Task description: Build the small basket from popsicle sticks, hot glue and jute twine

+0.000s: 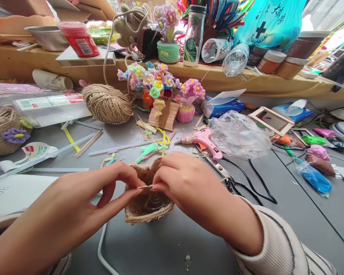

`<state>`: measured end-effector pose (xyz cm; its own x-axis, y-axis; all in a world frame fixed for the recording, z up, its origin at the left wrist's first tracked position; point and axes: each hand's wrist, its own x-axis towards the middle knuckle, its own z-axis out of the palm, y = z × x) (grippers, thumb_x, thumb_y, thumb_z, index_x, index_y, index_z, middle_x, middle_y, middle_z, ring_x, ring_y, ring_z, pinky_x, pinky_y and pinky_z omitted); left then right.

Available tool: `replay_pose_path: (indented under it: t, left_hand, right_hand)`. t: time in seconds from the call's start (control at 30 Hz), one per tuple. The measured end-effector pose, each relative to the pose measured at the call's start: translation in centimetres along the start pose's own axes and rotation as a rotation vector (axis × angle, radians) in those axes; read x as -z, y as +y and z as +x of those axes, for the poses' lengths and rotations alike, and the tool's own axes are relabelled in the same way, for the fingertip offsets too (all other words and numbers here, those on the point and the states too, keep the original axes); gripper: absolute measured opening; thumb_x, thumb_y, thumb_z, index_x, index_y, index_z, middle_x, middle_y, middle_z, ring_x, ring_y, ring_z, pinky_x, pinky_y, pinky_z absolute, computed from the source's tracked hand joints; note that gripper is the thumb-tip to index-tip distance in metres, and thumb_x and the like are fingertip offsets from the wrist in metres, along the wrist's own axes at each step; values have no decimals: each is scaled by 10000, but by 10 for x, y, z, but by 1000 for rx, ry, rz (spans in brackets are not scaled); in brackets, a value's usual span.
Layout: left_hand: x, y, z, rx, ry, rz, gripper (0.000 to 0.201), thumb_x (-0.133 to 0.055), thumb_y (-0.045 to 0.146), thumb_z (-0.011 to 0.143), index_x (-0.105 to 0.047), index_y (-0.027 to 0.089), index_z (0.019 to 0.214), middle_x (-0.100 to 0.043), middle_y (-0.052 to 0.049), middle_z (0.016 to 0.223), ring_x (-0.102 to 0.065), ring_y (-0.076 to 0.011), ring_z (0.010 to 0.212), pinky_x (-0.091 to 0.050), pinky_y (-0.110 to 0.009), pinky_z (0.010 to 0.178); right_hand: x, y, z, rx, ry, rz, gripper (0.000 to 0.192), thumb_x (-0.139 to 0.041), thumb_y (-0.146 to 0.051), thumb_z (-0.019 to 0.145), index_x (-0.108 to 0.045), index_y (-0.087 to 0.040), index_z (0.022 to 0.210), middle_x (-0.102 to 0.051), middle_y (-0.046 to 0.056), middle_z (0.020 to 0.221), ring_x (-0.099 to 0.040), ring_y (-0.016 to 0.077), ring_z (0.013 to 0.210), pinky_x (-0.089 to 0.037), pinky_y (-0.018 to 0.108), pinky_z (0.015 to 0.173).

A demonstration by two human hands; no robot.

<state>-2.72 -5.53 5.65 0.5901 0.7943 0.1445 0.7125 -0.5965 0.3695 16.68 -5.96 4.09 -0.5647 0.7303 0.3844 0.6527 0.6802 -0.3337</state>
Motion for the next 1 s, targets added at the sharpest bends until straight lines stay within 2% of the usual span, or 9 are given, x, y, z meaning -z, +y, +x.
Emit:
replay_pose_path:
  t: [0.13, 0.37, 1.0]
  left_hand:
    - [2, 1, 2, 2, -17, -5, 49, -499, 271, 788, -506, 232, 759, -599, 98, 622, -413, -44, 359, -301, -169, 397]
    - [2, 3, 2, 4, -12, -9, 43, -496, 266, 789, -513, 237, 762, -604, 87, 606, -552, -79, 499, -330, -167, 429]
    - [1, 3, 1, 9, -16, 11, 44, -490, 273, 797, -510, 244, 770, -599, 91, 601, -549, -84, 498, -337, -174, 432]
  right_hand:
    - [0, 0, 0, 2, 1, -7, 194, -484, -201, 824, -612, -141, 691, -578, 33, 686, -500, 115, 650, -384, 226, 580]
    - [0, -1, -1, -6, -13, 1, 220, -462, -207, 837, -610, -147, 687, -579, 29, 687, -496, 114, 653, -383, 228, 591]
    - [2, 0, 0, -1, -32, 8, 172, -497, -207, 819, -620, -148, 713, -575, 31, 694, -496, 116, 665, -393, 222, 591]
